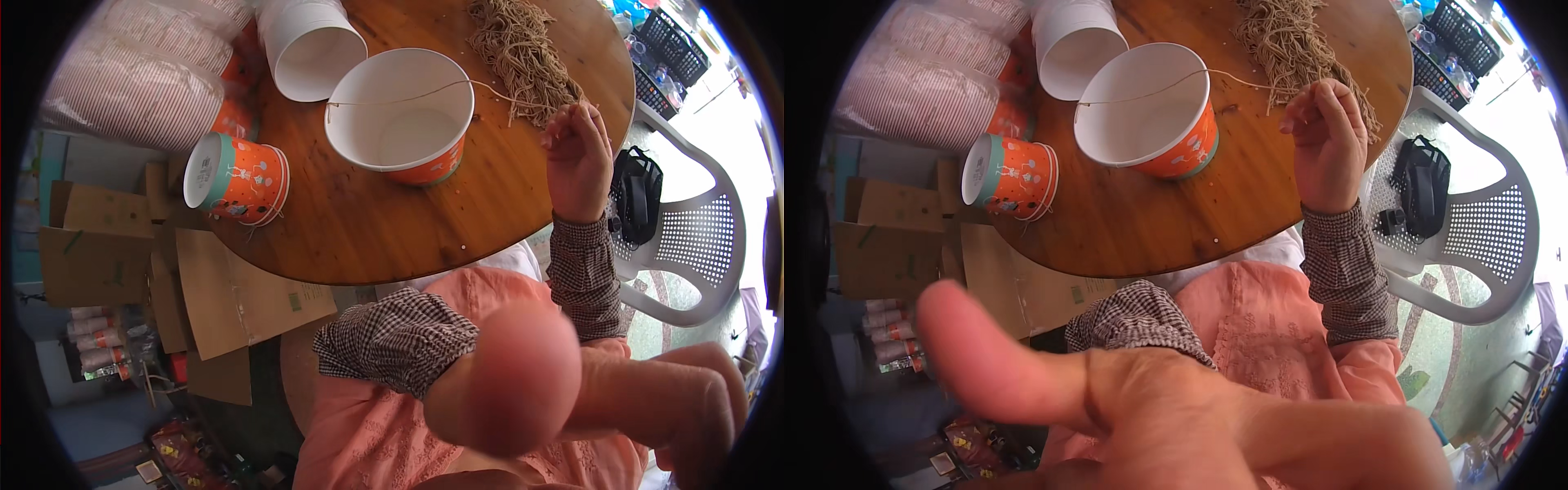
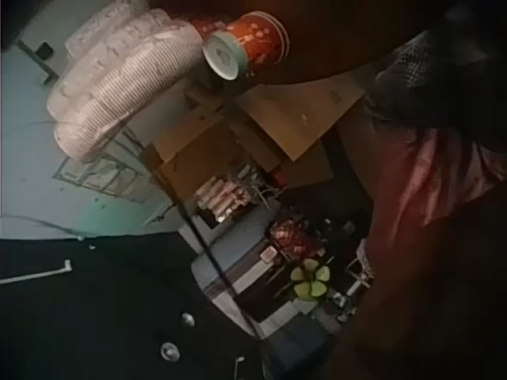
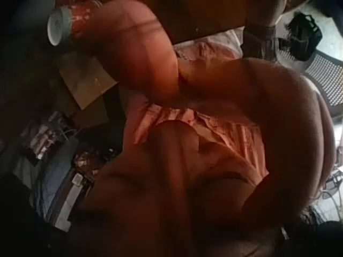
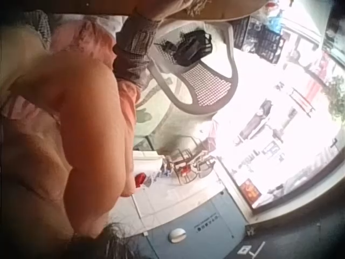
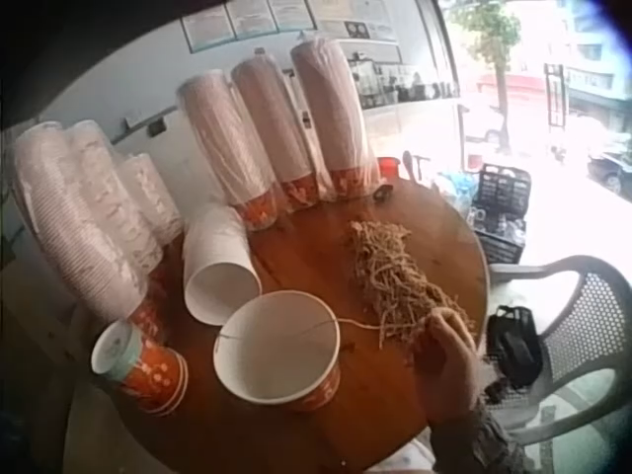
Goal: Attaching rubber bands or ties to paper cups for assembly and packaging.
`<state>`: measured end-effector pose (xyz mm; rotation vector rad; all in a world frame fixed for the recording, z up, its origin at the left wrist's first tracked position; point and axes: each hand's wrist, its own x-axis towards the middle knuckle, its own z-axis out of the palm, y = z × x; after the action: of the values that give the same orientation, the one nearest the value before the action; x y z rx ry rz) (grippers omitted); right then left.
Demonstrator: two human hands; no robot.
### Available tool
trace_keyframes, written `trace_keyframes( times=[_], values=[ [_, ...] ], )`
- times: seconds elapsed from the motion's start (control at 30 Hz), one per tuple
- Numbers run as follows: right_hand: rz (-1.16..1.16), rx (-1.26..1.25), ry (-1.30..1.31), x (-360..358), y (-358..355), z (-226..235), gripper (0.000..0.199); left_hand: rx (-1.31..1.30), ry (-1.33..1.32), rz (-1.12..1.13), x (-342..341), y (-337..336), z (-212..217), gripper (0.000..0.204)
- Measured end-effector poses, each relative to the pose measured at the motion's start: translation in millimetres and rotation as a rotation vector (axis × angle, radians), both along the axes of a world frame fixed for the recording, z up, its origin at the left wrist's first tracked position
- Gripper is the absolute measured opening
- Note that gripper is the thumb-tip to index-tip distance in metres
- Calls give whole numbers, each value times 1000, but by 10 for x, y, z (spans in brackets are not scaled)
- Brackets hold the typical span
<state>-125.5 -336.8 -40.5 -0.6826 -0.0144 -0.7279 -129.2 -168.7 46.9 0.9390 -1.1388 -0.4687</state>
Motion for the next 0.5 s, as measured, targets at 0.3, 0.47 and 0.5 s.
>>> trace_keyframes(
  times=[0.3, 0.47, 0.5],
  values=[
    [6, -12, 21, 38, -42, -50, 11, 88, -142, 117, -60, 323, 92, 44],
    [-53, -14, 25, 89, -169, -96, 11, 137, -211, 177, -7, 303, 55, 50],
    [-62, -20, 28, 89, -180, -85, 11, 147, -226, 187, -13, 285, 55, 51]
  ],
)
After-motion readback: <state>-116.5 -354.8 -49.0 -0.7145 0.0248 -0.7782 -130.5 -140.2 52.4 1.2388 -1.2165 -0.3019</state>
